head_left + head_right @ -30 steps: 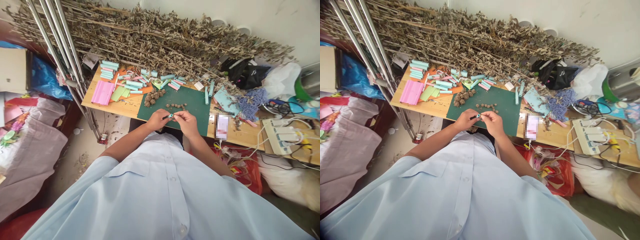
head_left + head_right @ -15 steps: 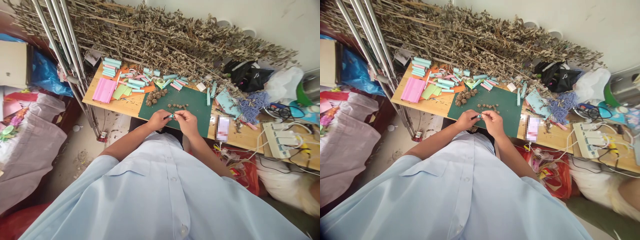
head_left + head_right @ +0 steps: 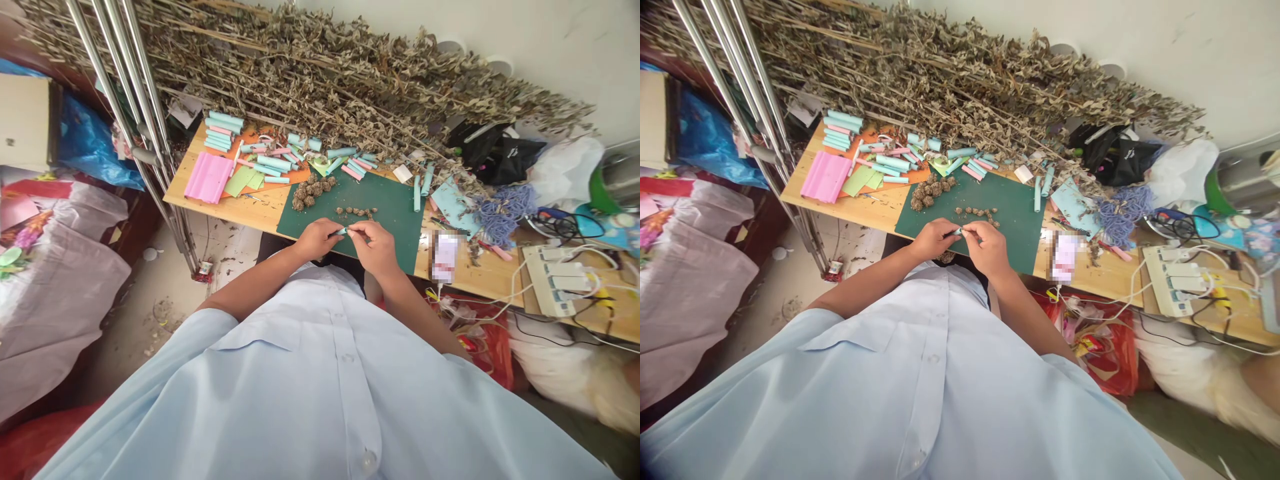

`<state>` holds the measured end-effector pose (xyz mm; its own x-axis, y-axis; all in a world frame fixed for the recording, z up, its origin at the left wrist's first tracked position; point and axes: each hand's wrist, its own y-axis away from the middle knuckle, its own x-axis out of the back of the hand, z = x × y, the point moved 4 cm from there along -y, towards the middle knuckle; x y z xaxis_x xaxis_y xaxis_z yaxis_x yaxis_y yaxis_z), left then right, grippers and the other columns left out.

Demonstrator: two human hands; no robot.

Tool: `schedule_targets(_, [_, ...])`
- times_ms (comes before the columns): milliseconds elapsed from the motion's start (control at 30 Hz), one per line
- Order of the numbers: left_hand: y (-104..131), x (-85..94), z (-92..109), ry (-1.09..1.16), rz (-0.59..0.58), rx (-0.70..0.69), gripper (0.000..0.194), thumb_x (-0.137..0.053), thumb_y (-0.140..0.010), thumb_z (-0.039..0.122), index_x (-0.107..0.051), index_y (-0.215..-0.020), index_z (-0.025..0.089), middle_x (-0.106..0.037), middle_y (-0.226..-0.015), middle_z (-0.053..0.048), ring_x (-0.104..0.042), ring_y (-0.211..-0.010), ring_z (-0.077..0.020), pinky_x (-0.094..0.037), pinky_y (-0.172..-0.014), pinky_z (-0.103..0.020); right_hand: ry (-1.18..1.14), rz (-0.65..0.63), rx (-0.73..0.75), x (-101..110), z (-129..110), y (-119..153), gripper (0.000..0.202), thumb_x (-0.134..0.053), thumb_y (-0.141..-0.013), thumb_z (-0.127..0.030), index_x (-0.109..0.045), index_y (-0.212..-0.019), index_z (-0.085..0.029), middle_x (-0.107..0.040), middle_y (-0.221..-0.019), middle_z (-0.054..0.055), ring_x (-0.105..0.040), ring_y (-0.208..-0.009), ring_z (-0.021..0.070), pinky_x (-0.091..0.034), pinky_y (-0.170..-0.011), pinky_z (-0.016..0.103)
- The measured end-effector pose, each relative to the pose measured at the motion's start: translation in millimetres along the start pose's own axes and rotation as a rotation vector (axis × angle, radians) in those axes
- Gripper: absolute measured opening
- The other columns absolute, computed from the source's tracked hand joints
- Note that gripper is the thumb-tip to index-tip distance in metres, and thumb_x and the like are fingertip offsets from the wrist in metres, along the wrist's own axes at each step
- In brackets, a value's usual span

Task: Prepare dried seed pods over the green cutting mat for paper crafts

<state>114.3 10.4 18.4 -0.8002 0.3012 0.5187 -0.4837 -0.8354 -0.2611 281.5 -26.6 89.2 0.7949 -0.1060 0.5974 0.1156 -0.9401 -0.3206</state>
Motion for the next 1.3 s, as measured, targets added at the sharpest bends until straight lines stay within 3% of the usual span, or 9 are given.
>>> schedule_targets(167, [0,-0.8,0,-0.011,-0.009,-0.003,0.021,-0.064,-0.100,0.028,-0.079,-0.113,0.020,-0.079,-0.100,-0.008,-0.068,-0.101,-0.0224,-0.053,-0.093,-0.035,0.073,-0.060,0.063,1,-3,-2,0.013,-0.063,-0.099,-0.029,-0.075,-0.097,-0.026,-0.078,-0.098,0.006,-0.071,-0.086,0.0220,-0.059,-0.080,0.037])
schedule_targets(633, [5,-7.5,0,0.065,0.119,-0.046,0.039,-0.057,-0.106,0.050,-0.080,-0.114,0.020,-0.080,-0.100,-0.009,-0.071,-0.096,-0.0197,-0.055,-0.092,-0.033,0.168,-0.228,0.017,2,-7,-13,0.014,-0.061,-0.097,-0.027,-0.075,-0.095,-0.027,-0.079,-0.099,0.006,-0.072,-0.095,0.0247,-0.056,-0.089,0.040])
schedule_targets(867, [7,-8.2,-3,0.050,0.111,-0.039,0.040,-0.056,-0.106,0.050,-0.080,-0.117,0.020,-0.081,-0.102,-0.009,-0.072,-0.097,-0.0195,-0.055,-0.093,-0.032,0.209,-0.252,-0.088,2,-7,-19,0.011,-0.066,-0.092,-0.029,-0.075,-0.095,-0.026,-0.078,-0.089,0.004,-0.071,-0.083,0.0239,-0.056,-0.080,0.038])
schedule_targets(1100, [7,-8.0,-2,0.063,0.117,-0.044,0.042,-0.055,-0.107,0.051,-0.079,-0.117,0.018,-0.081,-0.101,-0.010,-0.072,-0.097,-0.0201,-0.055,-0.093,-0.033,0.260,-0.334,-0.006,5,-16,-22,0.010,-0.065,-0.092,-0.024,-0.074,-0.091,-0.025,-0.078,-0.093,0.005,-0.070,-0.085,0.0239,-0.052,-0.080,0.037])
schedule_targets(1300, [6,-7.1,-1,0.079,0.114,-0.054,0.037,-0.058,-0.106,0.048,-0.080,-0.116,0.020,-0.080,-0.101,-0.009,-0.073,-0.098,-0.0204,-0.056,-0.093,-0.033,0.305,-0.331,-0.011,5,-15,-24,0.013,-0.063,-0.090,-0.020,-0.074,-0.089,-0.025,-0.078,-0.090,0.005,-0.069,-0.082,0.0242,-0.052,-0.078,0.037])
